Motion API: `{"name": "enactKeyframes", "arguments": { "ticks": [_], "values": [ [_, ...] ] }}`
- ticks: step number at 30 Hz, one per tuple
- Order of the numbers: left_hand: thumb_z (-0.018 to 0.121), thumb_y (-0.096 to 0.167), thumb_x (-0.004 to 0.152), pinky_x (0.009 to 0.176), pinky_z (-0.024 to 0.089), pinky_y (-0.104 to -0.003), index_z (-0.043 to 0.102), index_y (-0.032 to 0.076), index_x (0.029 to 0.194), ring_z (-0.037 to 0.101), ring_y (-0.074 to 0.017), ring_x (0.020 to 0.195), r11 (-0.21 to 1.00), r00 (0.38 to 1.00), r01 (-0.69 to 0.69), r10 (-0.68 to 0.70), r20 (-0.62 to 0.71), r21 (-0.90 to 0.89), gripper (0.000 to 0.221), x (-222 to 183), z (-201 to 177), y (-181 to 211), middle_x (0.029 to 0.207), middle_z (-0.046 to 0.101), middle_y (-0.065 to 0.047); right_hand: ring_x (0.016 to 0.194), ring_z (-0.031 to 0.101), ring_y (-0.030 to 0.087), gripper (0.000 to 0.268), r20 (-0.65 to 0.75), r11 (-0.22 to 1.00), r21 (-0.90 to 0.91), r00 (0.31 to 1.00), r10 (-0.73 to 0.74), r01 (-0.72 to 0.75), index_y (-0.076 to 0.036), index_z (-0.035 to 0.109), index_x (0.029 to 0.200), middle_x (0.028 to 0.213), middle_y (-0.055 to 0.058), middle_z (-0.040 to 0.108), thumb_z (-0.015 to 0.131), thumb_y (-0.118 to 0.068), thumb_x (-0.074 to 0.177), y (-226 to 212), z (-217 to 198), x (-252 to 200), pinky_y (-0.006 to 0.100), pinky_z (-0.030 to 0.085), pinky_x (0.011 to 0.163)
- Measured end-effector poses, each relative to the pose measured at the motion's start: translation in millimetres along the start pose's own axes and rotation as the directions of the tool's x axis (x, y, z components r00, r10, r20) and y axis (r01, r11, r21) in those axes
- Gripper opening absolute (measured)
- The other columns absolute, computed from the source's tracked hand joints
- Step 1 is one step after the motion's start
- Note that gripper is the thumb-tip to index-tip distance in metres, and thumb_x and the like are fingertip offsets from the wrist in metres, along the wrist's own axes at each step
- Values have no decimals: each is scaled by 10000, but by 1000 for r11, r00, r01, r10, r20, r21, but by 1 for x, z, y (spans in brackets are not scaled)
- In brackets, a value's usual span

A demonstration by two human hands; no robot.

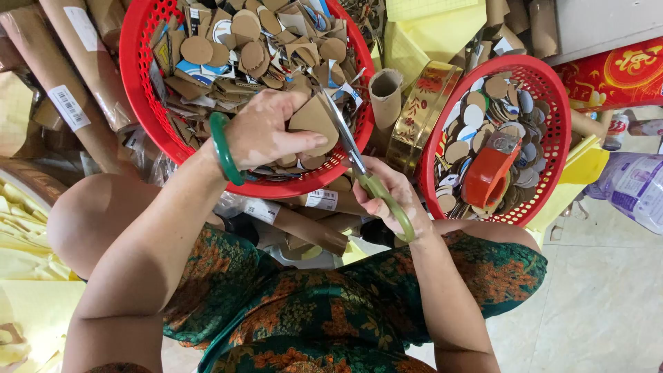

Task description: Cutting circular shapes from cardboard pieces using scissors.

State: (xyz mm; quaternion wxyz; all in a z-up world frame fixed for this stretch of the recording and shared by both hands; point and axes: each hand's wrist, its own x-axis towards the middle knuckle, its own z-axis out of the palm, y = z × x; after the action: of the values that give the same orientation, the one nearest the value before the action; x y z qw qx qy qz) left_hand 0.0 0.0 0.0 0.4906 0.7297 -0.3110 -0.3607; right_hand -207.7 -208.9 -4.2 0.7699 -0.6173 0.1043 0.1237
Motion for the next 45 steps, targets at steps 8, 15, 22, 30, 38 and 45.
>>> {"name": "enactKeyframes", "arguments": {
  "ticks": [8,15,22,30,38,45],
  "values": [
    [806,332,864,696,569,-376,674,24,1290,671,-206,731,993,993,-81,88,-77,89,542,-1,20,-21,887,772,-123,835,535,80,1084,-3,1000,19,1000,-2,2,1,436,1505,969,9,609,861,-650,749,-2,7,2,233,428,747],
    [777,305,832,661,602,-246,639,26,1276,717,-96,664,993,998,61,-59,29,-97,543,2,9,1,918,782,-54,768,496,78,1150,-16,995,94,999,41,-39,37,446,1517,932,19,582,868,-660,705,-2,5,1,223,401,664],
    [725,205,904,662,525,-266,711,5,1220,629,-93,707,944,994,109,-96,57,-310,375,-1,2,0,964,782,-49,694,508,76,1152,-48,998,-10,997,58,-59,27,486,1516,836,17,594,817,-717,701,3,-2,4,220,410,621],
    [807,219,909,983,394,-331,687,2,1274,684,-138,963,984,994,-108,108,2,140,441,5,18,-11,1039,805,-72,901,558,84,1148,24,994,104,999,24,-27,-10,386,1533,1050,9,591,841,-701,736,-3,4,4,237,469,798],
    [736,180,883,869,599,-252,711,32,1206,746,-93,894,962,998,49,-38,47,-267,356,-1,-2,7,1018,798,-44,683,502,63,1028,6,997,77,1000,18,-18,3,471,1511,842,2,577,841,-614,776,7,-8,3,210,407,583],
    [752,132,898,806,581,-242,735,-1,1118,712,-70,862,953,1000,4,-10,-17,-303,257,-1,-6,-13,983,788,-43,632,497,53,864,28,993,112,999,29,-32,7,475,1506,829,15,602,837,-441,863,13,-11,2,209,405,553]
  ]
}}
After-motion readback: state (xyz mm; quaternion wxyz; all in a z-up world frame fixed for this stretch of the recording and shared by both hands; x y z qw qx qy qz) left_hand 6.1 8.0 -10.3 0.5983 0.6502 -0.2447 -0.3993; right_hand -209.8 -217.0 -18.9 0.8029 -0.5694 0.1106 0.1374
